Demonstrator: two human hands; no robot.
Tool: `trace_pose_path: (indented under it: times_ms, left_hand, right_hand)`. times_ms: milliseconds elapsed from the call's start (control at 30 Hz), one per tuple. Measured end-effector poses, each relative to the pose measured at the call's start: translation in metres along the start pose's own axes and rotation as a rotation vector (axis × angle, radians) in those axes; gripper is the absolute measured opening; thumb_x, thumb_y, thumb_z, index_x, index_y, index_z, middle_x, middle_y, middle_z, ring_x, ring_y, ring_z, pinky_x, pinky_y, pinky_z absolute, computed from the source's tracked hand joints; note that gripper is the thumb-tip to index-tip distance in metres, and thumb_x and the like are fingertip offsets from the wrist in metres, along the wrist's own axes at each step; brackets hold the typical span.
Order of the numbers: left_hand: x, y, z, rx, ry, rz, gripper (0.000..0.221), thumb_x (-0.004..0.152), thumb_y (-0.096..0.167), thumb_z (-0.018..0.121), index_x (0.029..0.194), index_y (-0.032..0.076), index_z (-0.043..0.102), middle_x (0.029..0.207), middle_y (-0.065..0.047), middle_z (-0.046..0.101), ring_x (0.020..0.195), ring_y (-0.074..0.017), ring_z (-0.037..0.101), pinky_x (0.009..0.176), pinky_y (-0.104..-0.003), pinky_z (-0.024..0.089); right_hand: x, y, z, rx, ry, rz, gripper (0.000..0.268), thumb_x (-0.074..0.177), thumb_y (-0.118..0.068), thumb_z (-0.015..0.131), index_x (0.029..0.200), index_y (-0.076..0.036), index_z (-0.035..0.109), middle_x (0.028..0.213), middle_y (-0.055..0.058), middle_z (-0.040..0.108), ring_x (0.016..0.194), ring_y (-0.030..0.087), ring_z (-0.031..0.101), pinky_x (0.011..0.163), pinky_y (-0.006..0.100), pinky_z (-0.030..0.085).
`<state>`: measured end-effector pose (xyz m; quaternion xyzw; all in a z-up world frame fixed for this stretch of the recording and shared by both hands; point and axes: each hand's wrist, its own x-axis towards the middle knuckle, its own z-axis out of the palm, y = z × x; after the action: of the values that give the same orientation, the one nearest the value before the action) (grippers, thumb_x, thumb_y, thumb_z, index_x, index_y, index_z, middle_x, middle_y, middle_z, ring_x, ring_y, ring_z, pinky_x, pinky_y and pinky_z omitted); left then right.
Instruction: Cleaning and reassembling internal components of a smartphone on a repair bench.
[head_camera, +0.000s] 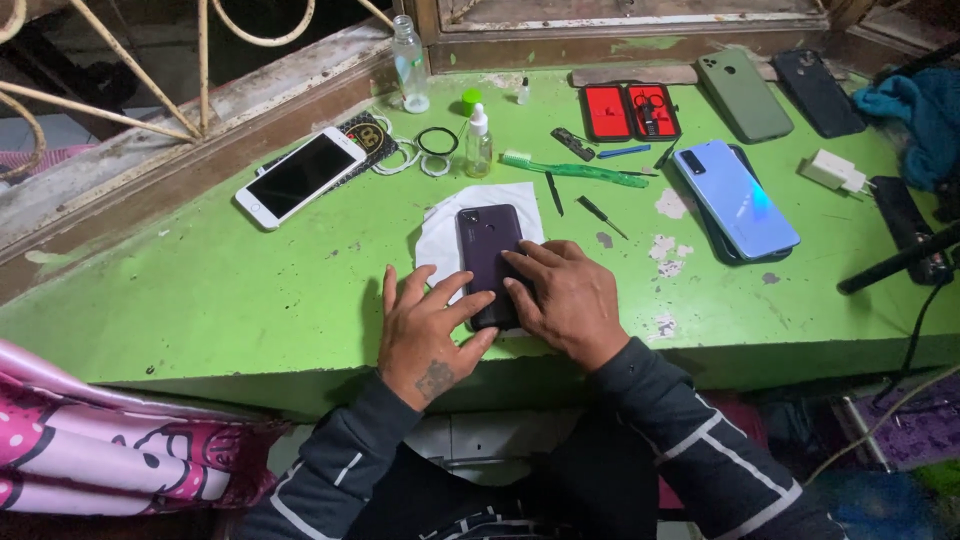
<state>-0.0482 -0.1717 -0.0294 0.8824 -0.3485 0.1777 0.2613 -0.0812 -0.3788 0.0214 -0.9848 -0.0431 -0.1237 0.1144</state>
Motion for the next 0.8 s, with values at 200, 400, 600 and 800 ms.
trace_pose_path:
  times_ms: [200, 400, 600, 800]
  left_hand:
    - [0.005, 0.002, -0.004, -0.031, -0.001, -0.033, 0.034, 0.083, 0.045, 0.076, 0.113, 0.029, 0.078, 0.120, -0.004, 0.072, 0.126, -0.0402, 0.055, 0.110, -0.076, 0.020]
    - [0.030, -0.016, -0.005, -0.038, 0.002, -0.082, 0.034, 0.088, 0.044, 0.073, 0.118, 0.027, 0.077, 0.115, -0.008, 0.074, 0.123, -0.0430, 0.058, 0.110, -0.077, 0.023]
    - [0.058, -0.037, -0.004, 0.051, -0.176, -0.186, 0.064, 0.086, 0.054, 0.068, 0.143, 0.027, 0.059, 0.150, -0.010, 0.054, 0.142, -0.0453, 0.036, 0.111, -0.078, 0.013]
    - [0.061, -0.029, -0.007, 0.064, -0.278, -0.235, 0.068, 0.085, 0.059, 0.068, 0.143, 0.025, 0.060, 0.158, -0.014, 0.044, 0.148, -0.0502, 0.025, 0.112, -0.080, 0.006]
  right_hand:
    - [0.006, -0.002, 0.000, -0.002, 0.071, -0.043, 0.036, 0.094, -0.043, 0.059, 0.118, -0.024, 0.078, 0.115, 0.005, 0.077, 0.113, 0.030, 0.070, 0.078, 0.036, 0.060]
    - [0.027, 0.012, 0.018, -0.030, 0.170, -0.099, 0.041, 0.086, -0.046, 0.067, 0.121, -0.025, 0.077, 0.117, 0.004, 0.076, 0.113, 0.031, 0.069, 0.080, 0.041, 0.061]
    - [0.033, 0.027, 0.034, -0.055, 0.105, -0.134, 0.047, 0.088, -0.050, 0.060, 0.129, -0.029, 0.073, 0.125, 0.007, 0.074, 0.129, 0.035, 0.060, 0.109, 0.053, 0.040]
    - [0.029, 0.027, 0.034, -0.034, 0.080, -0.142, 0.046, 0.091, -0.048, 0.058, 0.129, -0.027, 0.073, 0.129, 0.008, 0.072, 0.132, 0.035, 0.057, 0.112, 0.058, 0.033]
